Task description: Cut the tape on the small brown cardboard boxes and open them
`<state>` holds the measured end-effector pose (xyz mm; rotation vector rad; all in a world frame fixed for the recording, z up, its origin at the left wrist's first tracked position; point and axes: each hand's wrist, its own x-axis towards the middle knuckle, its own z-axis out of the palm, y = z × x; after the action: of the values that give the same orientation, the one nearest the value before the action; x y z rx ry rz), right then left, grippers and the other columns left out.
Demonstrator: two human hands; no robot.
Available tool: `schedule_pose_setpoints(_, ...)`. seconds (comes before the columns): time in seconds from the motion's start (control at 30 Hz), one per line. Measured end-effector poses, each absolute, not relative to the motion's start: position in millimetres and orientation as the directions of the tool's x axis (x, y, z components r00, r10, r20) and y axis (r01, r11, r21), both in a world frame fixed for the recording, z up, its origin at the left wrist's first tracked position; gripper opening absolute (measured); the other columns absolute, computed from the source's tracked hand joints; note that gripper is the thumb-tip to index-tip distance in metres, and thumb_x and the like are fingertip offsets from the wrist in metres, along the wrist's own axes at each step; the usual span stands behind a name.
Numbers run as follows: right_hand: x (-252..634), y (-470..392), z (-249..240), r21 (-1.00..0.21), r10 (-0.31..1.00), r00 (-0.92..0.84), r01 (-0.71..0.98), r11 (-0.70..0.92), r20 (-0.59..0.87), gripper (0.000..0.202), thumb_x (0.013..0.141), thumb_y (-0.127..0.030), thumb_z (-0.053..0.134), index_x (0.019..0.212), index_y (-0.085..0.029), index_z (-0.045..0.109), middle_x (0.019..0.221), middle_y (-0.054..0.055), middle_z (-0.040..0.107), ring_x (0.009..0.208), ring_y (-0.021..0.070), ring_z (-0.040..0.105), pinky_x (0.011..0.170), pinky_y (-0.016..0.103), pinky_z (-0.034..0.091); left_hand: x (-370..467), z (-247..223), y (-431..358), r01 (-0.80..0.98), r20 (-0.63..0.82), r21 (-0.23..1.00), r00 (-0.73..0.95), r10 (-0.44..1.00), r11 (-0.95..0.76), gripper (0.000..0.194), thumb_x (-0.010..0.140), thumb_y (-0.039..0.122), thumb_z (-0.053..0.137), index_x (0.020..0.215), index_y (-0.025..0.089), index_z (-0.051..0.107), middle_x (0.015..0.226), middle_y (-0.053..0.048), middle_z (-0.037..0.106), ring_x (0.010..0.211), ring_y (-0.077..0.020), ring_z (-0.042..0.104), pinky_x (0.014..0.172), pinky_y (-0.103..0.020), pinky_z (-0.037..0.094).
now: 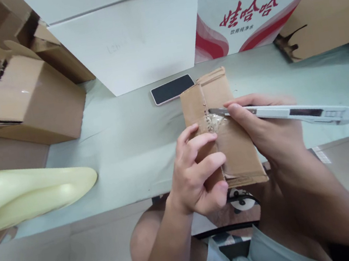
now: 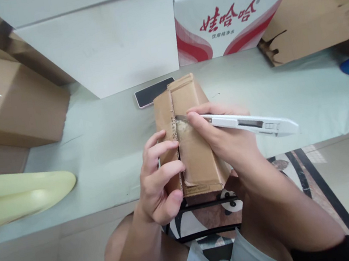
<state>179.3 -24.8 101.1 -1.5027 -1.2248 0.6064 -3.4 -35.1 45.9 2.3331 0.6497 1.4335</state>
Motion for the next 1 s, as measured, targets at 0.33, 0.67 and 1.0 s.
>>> schedule_pose_setpoints(0.33,187,-27,87,-0.960,0.859,0.502,0.276,-0.051,0.099,0.028,0.084,-0.054,0.082,0.088,-0.027,0.081,0.084,0.002,0.080,0.077,0.0209,0.074,0.063,0.032,0.056,1,47,-36,0.174,0.745,0.511,0.400,0.534,-0.842,0.033,0.100,0.050,0.043,0.107,0.023,0.061,0.125,-0.013,0.064,0.118,-0.0295,0.066,0.120,-0.064,0.046)
schedule_pose_setpoints(0.67,182,-28,90,-0.985,0.805,0.592,0.158,-0.076,0.032,0.033,0.079,-0.057,0.085,0.082,-0.025,0.080,0.078,0.002,0.076,0.071,0.0195,0.070,0.062,0.034,0.056,3,49,-37,0.175,0.746,0.503,0.407,0.527,-0.846,0.033,0.099,0.049,0.043,0.106,0.023,0.061,0.126,-0.013,0.064,0.118,-0.0282,0.067,0.121,-0.061,0.045)
schedule_pose_setpoints(1.0,191,-25,104,-0.912,0.910,0.366,0.410,0.030,0.194,0.020,0.079,-0.039,0.089,0.068,-0.026,0.078,0.069,0.001,0.076,0.068,0.0205,0.072,0.068,0.034,0.057,2,45,-39,0.143,0.729,0.518,0.442,0.522,-0.843,0.028,0.096,0.045,0.047,0.104,0.022,0.061,0.124,-0.013,0.066,0.115,-0.0273,0.069,0.121,-0.060,0.046)
